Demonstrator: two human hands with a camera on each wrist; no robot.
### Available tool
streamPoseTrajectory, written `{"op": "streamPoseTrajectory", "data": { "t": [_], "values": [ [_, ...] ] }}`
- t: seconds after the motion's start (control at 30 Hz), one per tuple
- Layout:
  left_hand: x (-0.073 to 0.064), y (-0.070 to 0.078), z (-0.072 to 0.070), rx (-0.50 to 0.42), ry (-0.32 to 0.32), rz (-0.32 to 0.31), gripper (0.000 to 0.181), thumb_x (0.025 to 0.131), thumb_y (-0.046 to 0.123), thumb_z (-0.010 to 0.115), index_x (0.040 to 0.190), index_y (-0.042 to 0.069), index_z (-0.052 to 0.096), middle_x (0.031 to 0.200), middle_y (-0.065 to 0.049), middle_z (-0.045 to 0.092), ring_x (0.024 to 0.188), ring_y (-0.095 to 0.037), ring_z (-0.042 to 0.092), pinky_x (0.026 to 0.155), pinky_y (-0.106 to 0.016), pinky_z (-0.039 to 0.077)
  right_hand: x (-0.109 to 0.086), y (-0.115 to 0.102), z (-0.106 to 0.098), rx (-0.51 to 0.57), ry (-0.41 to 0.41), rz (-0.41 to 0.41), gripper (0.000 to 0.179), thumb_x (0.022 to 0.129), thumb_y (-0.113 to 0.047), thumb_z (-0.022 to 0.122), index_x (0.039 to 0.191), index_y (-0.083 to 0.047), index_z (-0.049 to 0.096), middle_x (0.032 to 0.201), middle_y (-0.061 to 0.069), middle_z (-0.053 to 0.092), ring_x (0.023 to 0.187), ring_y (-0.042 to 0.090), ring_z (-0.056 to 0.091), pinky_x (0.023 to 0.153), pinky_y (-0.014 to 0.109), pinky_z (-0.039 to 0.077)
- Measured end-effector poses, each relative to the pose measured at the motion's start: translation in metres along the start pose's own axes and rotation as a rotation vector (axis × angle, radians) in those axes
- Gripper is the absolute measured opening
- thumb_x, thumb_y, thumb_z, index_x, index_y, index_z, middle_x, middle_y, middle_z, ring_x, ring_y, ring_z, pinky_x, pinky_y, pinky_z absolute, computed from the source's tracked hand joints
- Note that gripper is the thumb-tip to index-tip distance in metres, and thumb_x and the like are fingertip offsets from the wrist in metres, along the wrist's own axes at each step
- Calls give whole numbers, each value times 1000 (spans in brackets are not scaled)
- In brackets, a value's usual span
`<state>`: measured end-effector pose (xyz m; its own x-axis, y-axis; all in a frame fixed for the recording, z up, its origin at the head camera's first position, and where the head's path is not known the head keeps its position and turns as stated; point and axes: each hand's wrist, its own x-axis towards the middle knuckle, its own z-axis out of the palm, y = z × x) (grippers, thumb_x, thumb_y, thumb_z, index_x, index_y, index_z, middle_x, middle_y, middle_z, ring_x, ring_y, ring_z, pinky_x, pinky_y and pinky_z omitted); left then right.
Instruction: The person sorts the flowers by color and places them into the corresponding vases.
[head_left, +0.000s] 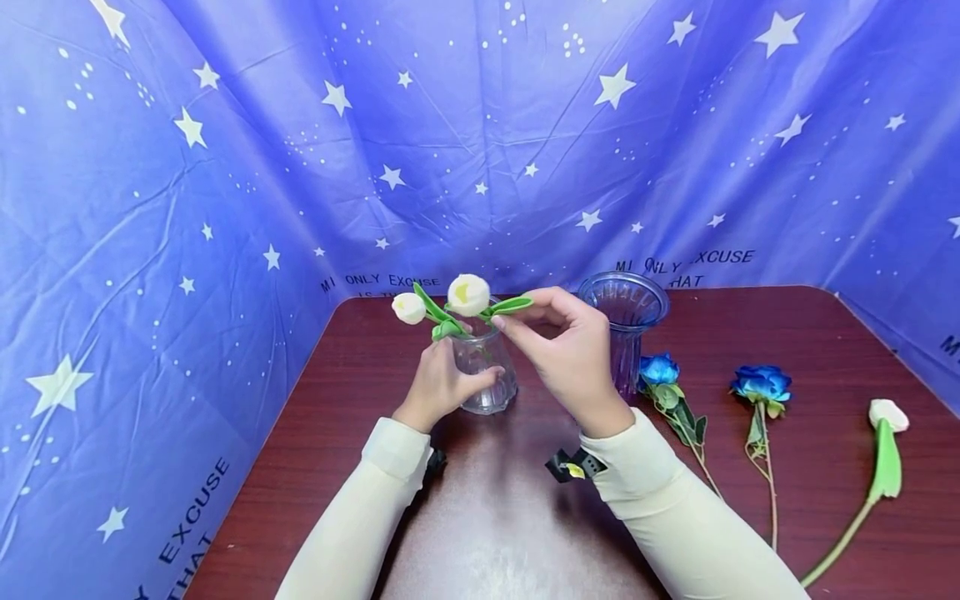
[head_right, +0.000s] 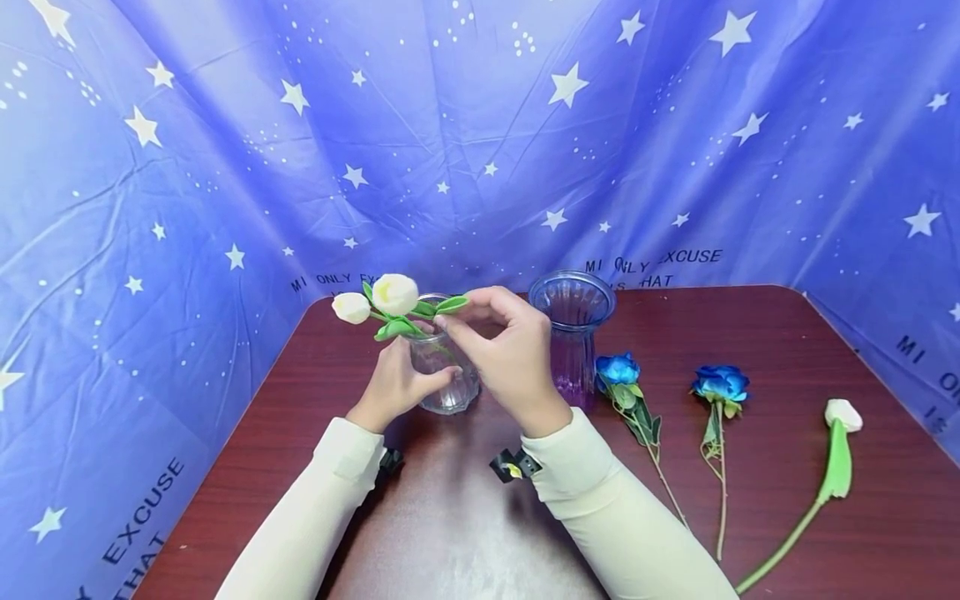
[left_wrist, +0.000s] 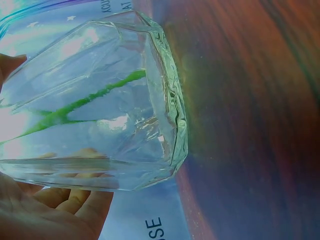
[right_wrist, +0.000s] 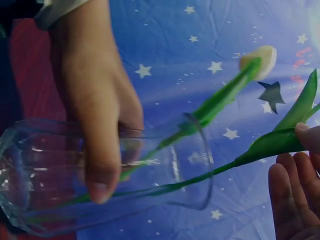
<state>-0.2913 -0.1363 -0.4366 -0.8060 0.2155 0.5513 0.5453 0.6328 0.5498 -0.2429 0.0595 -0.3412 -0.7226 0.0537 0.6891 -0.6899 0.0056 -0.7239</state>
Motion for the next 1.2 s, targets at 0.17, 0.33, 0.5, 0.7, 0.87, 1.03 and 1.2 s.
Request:
{"op": "streamPoseTrajectory", "data": {
  "t": [0.17, 0.33, 0.5, 0.7, 0.87, 1.03, 1.2],
  "values": [
    [1, 0, 0, 4, 4, -2, 61, 73, 41, 89, 114, 3, 64, 92, -11, 73, 85, -26, 71, 77, -40, 60, -4, 6, 6, -59, -32, 15, 19, 82, -12, 89, 96, -11, 77, 86, 5, 79, 75, 14, 74, 68, 26, 60],
    [0, 0, -1, -19, -3, -3, 67, 72, 39, 90, 121, 4, 61, 100, -13, 73, 91, -28, 72, 84, -41, 60, -8, 9, 11, -99, -64, 14, 18, 82, -16, 89, 96, -14, 77, 86, 0, 79, 75, 13, 73, 68, 26, 60],
    [0, 0, -1, -10, -6, -15, 58, 72, 40, 89, 115, 8, 67, 95, -9, 74, 86, -24, 71, 79, -39, 60, -10, 10, 14, -139, -77, 9, 18, 83, -17, 89, 96, -14, 77, 86, -2, 78, 74, 12, 73, 68, 26, 59],
    [0, -1, -1, -18, -20, -24, 52, 73, 37, 89, 111, 9, 70, 97, -7, 75, 88, -22, 71, 82, -38, 60, -11, 12, 15, -179, -93, 18, 16, 83, -16, 88, 95, -14, 77, 87, -3, 78, 76, 10, 73, 69, 29, 61],
    [1, 0, -2, -2, -25, -14, 47, 72, 33, 90, 108, 8, 71, 95, -8, 75, 87, -23, 70, 81, -40, 59, -11, 15, 15, -217, -116, 23, 15, 84, -23, 88, 94, -18, 78, 87, -7, 77, 78, 8, 73, 71, 33, 61],
    [-1, 0, 0, 33, 0, 13, 49, 71, 27, 92, 106, 4, 69, 90, -11, 73, 82, -26, 69, 77, -41, 59, -12, 17, 16, -249, -124, 23, 14, 85, -26, 87, 93, -20, 78, 87, -8, 77, 79, 7, 72, 71, 38, 60],
    [-1, 1, 0, 41, -17, -27, 48, 71, 28, 92, 105, 5, 68, 89, -9, 71, 82, -24, 67, 76, -40, 58, -13, 19, 15, -284, -117, 21, 13, 85, -22, 87, 92, -20, 77, 87, -9, 77, 81, 6, 72, 71, 36, 59]
  ]
}}
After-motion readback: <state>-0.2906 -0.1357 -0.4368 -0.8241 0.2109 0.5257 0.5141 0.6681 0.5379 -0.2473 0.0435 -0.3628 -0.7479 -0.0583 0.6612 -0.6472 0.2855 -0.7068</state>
